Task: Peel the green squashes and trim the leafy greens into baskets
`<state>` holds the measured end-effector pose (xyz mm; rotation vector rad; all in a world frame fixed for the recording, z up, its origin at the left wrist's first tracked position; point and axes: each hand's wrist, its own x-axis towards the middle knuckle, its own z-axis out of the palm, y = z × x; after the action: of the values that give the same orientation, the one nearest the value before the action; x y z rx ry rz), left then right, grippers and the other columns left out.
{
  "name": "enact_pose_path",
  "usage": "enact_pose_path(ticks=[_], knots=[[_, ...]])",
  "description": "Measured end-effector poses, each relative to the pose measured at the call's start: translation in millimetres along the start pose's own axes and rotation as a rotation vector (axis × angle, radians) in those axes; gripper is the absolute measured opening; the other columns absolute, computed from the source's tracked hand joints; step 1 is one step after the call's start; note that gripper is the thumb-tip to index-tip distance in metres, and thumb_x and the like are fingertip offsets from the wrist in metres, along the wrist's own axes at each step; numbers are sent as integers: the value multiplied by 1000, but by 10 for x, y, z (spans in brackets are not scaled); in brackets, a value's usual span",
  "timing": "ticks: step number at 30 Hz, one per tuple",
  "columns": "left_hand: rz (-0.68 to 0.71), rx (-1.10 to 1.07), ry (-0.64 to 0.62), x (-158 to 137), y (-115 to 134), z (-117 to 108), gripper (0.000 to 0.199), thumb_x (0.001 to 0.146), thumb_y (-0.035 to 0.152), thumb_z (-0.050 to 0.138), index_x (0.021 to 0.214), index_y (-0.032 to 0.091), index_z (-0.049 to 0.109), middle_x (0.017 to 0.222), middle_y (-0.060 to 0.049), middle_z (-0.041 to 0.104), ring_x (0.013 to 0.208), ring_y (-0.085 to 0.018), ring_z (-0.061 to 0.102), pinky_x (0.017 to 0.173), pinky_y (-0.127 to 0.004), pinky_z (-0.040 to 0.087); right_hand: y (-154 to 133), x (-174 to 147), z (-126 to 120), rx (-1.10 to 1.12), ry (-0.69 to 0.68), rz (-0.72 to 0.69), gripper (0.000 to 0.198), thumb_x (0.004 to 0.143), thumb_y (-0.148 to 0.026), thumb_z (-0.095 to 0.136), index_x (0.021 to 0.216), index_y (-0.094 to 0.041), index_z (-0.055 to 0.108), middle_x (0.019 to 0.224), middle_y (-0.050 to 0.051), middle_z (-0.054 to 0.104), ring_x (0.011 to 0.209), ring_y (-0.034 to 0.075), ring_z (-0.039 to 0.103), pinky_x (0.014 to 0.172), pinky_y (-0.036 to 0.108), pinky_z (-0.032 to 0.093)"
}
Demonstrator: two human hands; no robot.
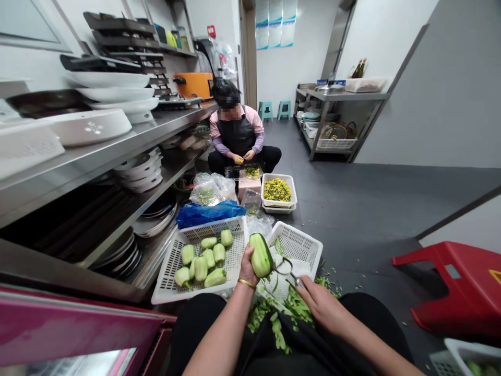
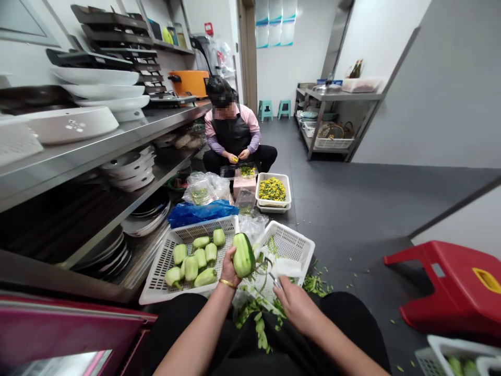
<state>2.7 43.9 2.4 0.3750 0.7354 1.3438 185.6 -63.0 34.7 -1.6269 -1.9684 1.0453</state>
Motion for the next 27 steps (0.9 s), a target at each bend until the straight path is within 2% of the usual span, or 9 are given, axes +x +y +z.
enact_pose_path(ticks=[3,6,9,12,15,17,22,25,27], knots=[[64,91,-93,-68,-31,15,45,62,30,66,104,20,57,82,-3,64,76,-21,63,71,-33,50,-244,344,-131,12,92,-28,23,89,-41,23,82,-22,35,76,6,56,74,22,55,68,32,38],[130,176,-169,-112,-23,23,46,62,30,66,106,18,58,85,-4,64,80,-22,61,71,-31,48,-375,480,-81,25,143,-22,21,88,-39,25,80,-23,34,76,6,55,74,22,54,67,31,37],[182,172,-109,-84,9,-7,49,62,29,65,109,18,57,86,-3,64,76,-20,60,68,-29,47,-279,267,148,40,106,-23,23,88,-41,23,82,-23,36,75,6,56,72,21,55,66,31,38],[184,105,-15,-8,45,-51,54,62,31,65,114,20,55,84,-1,64,71,-18,60,68,-29,47,-27,-123,354,87,-20,-32,25,89,-42,23,84,-23,39,78,6,59,74,20,58,68,30,40],[154,25,17,43,52,-63,56,61,33,64,114,21,54,84,-1,64,71,-18,61,68,-29,47,113,-316,341,93,-78,-23,25,89,-42,25,83,-23,40,78,6,60,74,20,58,69,30,40],[122,7,26,43,24,-48,52,62,35,64,111,20,55,83,-1,64,71,-18,61,67,-29,47,47,-228,225,44,-38,-10,26,90,-43,23,83,-22,39,76,6,58,72,21,57,68,31,39],[146,118,-49,-16,-75,-22,43,65,34,64,105,19,58,93,-4,64,79,-20,61,72,-30,46,-404,359,-96,-79,75,-9,19,92,-34,26,86,-21,38,77,6,57,74,22,56,65,29,35],[189,167,-92,-21,-80,-51,40,65,32,63,102,19,60,95,-5,64,84,-21,60,73,-30,45,-533,514,-91,-124,93,12,15,93,-29,29,89,-20,39,78,7,59,76,21,58,64,28,33],[208,161,-70,-2,-68,-75,40,65,32,63,102,18,60,94,-4,64,83,-20,59,73,-29,44,-487,438,34,-127,72,13,15,93,-29,28,91,-19,39,78,7,60,75,21,59,64,28,34]])
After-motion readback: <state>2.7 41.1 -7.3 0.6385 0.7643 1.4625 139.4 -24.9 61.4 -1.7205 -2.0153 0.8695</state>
